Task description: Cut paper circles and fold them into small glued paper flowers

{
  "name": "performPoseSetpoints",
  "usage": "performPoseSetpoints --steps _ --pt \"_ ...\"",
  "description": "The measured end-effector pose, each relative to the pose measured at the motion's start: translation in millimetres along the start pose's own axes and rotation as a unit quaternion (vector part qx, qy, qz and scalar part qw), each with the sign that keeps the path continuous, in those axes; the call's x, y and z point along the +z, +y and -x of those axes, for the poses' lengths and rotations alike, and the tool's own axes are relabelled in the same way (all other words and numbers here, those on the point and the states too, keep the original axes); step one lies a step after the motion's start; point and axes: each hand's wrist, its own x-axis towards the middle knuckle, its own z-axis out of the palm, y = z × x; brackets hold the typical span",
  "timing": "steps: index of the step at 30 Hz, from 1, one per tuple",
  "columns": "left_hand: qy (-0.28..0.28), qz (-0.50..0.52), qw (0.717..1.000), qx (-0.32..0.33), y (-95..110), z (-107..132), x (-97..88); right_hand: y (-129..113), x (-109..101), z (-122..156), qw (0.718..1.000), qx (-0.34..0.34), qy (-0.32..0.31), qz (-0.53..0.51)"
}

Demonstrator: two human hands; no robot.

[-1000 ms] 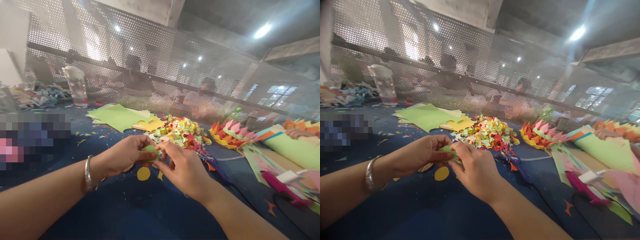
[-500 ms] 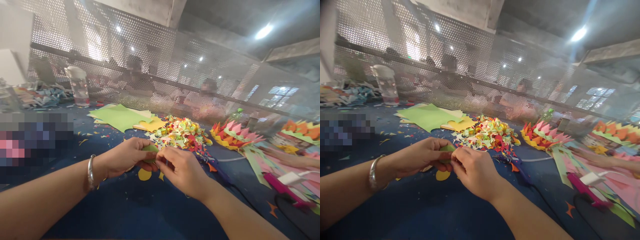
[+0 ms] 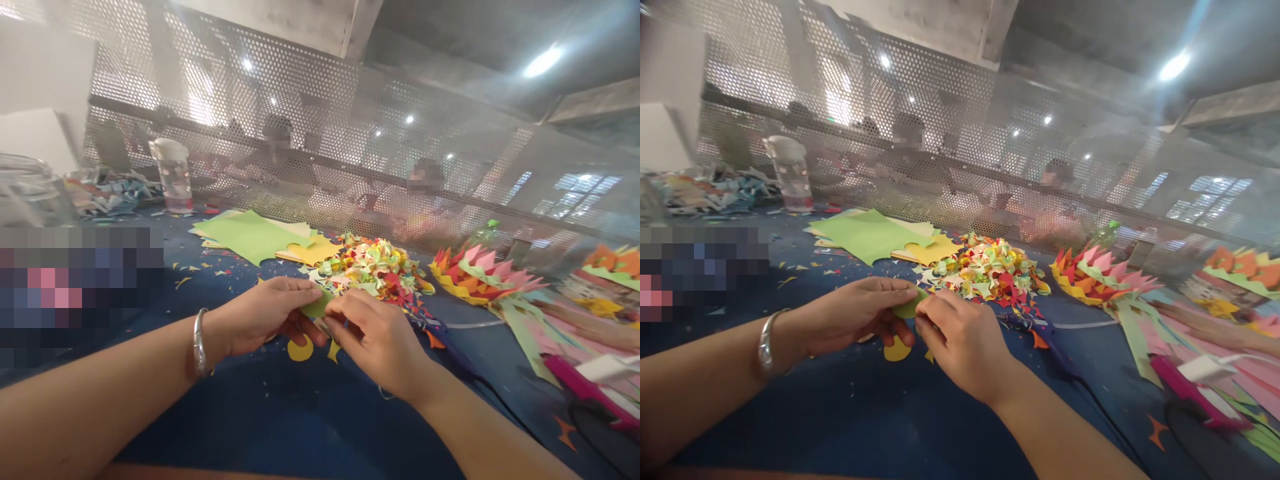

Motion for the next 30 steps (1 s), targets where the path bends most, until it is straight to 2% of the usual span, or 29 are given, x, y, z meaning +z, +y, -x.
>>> performPoseSetpoints --steps 3,6,11,19,30 --pt "-0.007 0.002 1.0 0.007 -2.6 -1.7 -1.8 -0.6 0.6 0.6 0.999 0.02 0.023 -0.011" --pt "-0.019 -0.002 0.999 0.041 -5.9 -4.0 -4.5 -0.3 0.6 -0.1 0.997 0.06 0.042 -0.035" --pt "-0.022 -0.025 0.997 0.077 -7.1 -3.0 -3.8 0.9 0.2 -1.2 0.992 0.096 0.043 -0.063" --pt "-0.025 -0.148 0.983 0.107 -5.4 -1.2 -3.0 0.3 0.2 -2.4 0.988 0.126 0.038 -0.074" --pt "0.021 -0.166 0.982 0.09 -5.2 -3.3 0.0 -1.2 0.0 -3.8 0.988 0.131 0.03 -0.073"
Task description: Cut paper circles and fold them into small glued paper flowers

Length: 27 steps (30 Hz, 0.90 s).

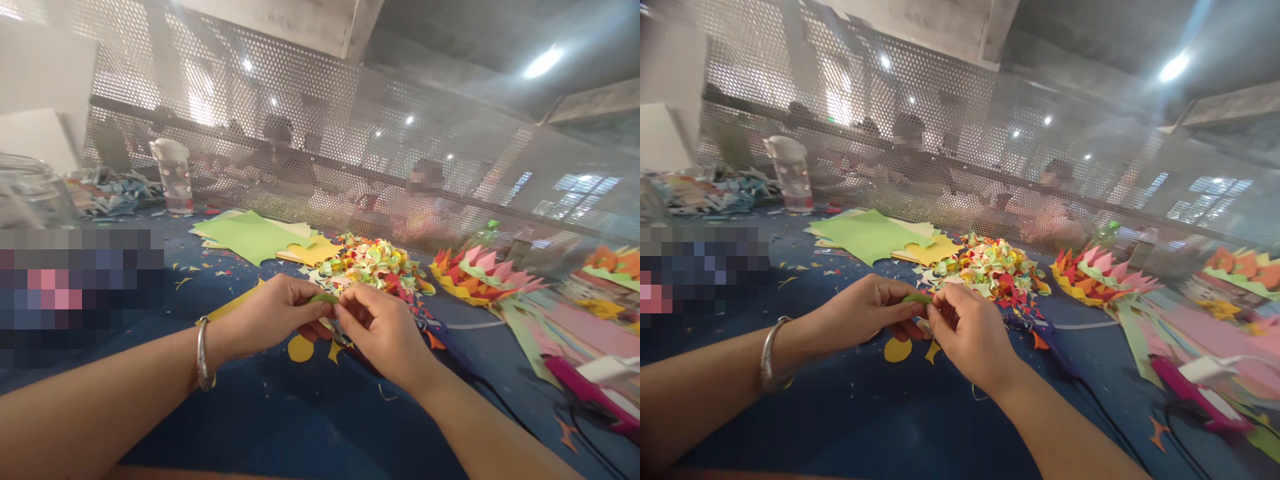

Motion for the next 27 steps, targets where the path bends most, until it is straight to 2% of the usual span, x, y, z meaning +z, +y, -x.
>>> performPoseSetpoints --steps 16,22,27 --pt "0.034 -0.044 0.998 0.028 -0.3 0.5 2.8 0.7 0.4 0.3 1.0 0.004 0.0 0.007" --pt "0.01 -0.006 1.0 0.02 -2.9 0.6 -1.0 1.8 1.3 1.4 1.0 0.017 0.018 -0.009" --pt "0.001 0.017 1.0 0.011 -4.9 -1.0 -1.1 0.0 0.0 1.1 1.0 0.007 0.001 -0.019"
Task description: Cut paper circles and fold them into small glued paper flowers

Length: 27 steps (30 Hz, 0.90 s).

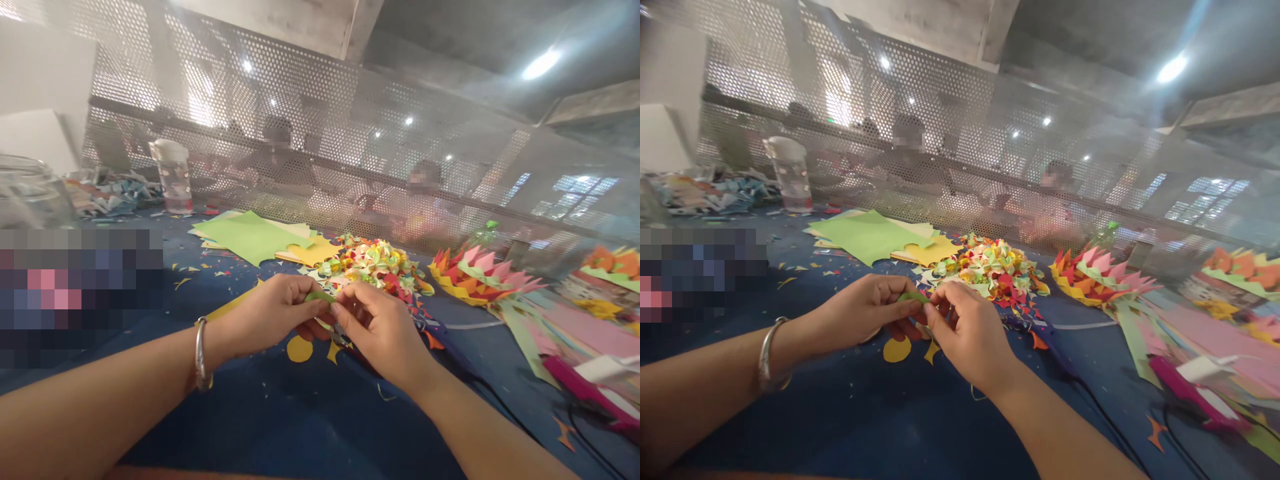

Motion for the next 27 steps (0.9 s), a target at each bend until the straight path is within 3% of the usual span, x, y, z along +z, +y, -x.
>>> performPoseSetpoints --steps 10,18,27 --pt "-0.01 -0.101 0.995 0.021 3.7 3.4 -1.9 -3.1 -3.1 -1.3 0.999 -0.015 -0.032 -0.009" --pt "0.02 -0.142 0.989 0.042 9.6 6.8 -1.0 -1.1 -3.5 -1.1 0.991 0.019 -0.082 -0.101" --pt "0.03 -0.144 0.988 0.048 10.7 5.9 -0.7 -4.6 -2.9 -0.7 0.991 0.017 -0.063 -0.119"
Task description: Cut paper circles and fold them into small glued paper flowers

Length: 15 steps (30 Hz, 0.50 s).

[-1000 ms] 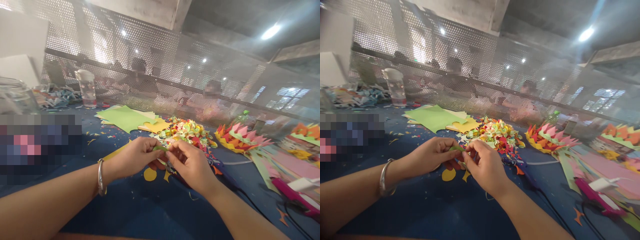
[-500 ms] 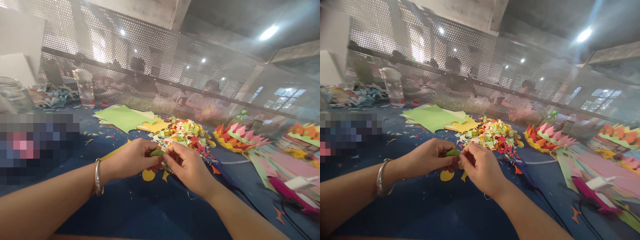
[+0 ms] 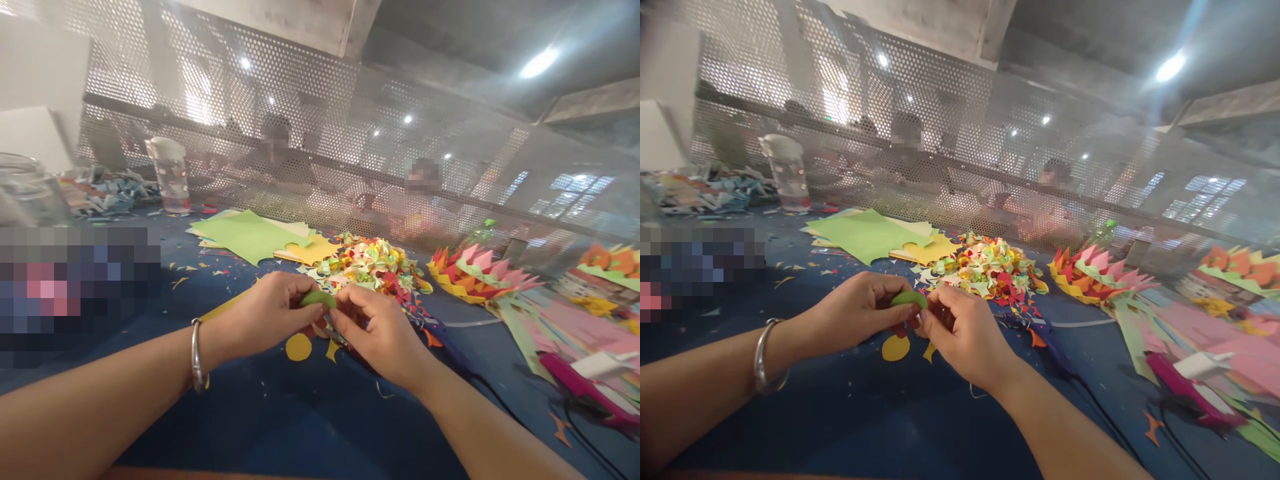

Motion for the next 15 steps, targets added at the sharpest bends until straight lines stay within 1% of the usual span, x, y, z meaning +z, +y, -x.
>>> performPoseSetpoints --steps 5,10,15 --pt "-0.01 -0.014 1.0 0.009 -4.0 -0.6 0.7 -0.6 2.1 -0.7 1.0 0.012 -0.002 0.002" --pt "0.006 -0.046 0.999 0.017 -10.7 -0.4 2.3 -1.0 2.9 -1.2 1.0 -0.003 0.01 0.016" --pt "0.033 -0.086 0.996 0.008 -6.4 -0.1 -0.1 -0.5 2.1 -1.3 0.999 0.004 0.028 0.036"
